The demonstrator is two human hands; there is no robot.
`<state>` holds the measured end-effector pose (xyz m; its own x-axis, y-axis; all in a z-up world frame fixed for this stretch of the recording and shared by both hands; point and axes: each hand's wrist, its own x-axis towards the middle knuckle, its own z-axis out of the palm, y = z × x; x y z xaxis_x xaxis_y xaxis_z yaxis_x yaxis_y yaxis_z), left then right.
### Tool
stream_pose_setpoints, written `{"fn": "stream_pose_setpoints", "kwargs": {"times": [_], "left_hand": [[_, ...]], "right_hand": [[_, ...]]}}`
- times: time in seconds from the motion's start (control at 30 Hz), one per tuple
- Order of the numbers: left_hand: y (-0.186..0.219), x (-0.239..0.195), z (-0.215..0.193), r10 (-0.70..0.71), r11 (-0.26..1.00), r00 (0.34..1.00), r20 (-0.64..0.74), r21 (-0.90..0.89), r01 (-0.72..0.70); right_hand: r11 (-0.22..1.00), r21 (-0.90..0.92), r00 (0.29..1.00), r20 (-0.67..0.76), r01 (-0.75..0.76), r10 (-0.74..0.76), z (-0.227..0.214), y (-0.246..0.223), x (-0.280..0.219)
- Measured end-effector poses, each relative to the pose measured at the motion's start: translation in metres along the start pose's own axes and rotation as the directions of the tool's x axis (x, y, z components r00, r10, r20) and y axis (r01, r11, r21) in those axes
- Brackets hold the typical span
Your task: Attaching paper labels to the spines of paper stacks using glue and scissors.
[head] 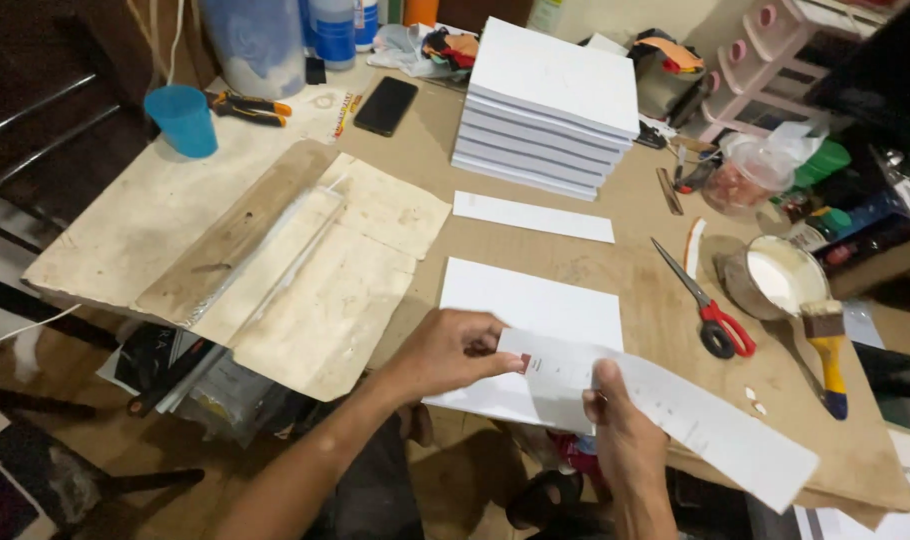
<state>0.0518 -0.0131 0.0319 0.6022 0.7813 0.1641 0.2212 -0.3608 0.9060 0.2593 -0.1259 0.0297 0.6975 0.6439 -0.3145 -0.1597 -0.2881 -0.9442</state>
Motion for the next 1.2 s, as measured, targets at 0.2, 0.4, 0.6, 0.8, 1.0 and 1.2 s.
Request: {"fn": "stream_pose_setpoints", "kwargs": {"times": [0.2, 0.4, 0.6, 0.8, 1.0, 1.2], "left_hand": [[0.010, -0.045, 0.028, 0.351, 0.934, 0.894, -0.277, 0.034, -0.356], [-0.020, -0.054, 0.033, 0.586, 0.808, 0.756, -0.291, 0.151, -0.569], [-0.023, -0.065, 0.023, 0.577, 0.815, 0.759, -0.302, 0.263, -0.516], [-0.014, -0.057, 0.001, -0.371, 0.928, 0.905, -0.210, -0.109, 0.355], [-0.045, -0.063, 0.009, -0.262, 0.963, 0.906, -0.333, -0.029, 0.267], [-0.050, -0.060, 0.009, -0.296, 0.945, 0.904, -0.308, 0.045, 0.324]], "right_hand": [[0.986, 0.089, 0.989, -0.059, 0.144, -0.139, -0.048, 0.058, 0.015], [0.780, 0.416, 0.837, 0.074, 0.468, -0.542, -0.058, 0.047, 0.007], [0.934, 0.272, 0.917, 0.262, 0.230, -0.302, -0.200, 0.180, 0.194], [0.847, -0.244, 0.866, -0.051, 0.473, -0.498, -0.087, 0.051, 0.055], [0.927, -0.261, 0.961, 0.010, 0.270, -0.277, -0.048, 0.033, 0.038], [0.938, -0.276, 0.972, -0.036, 0.212, -0.231, -0.035, 0.022, 0.028]]}}
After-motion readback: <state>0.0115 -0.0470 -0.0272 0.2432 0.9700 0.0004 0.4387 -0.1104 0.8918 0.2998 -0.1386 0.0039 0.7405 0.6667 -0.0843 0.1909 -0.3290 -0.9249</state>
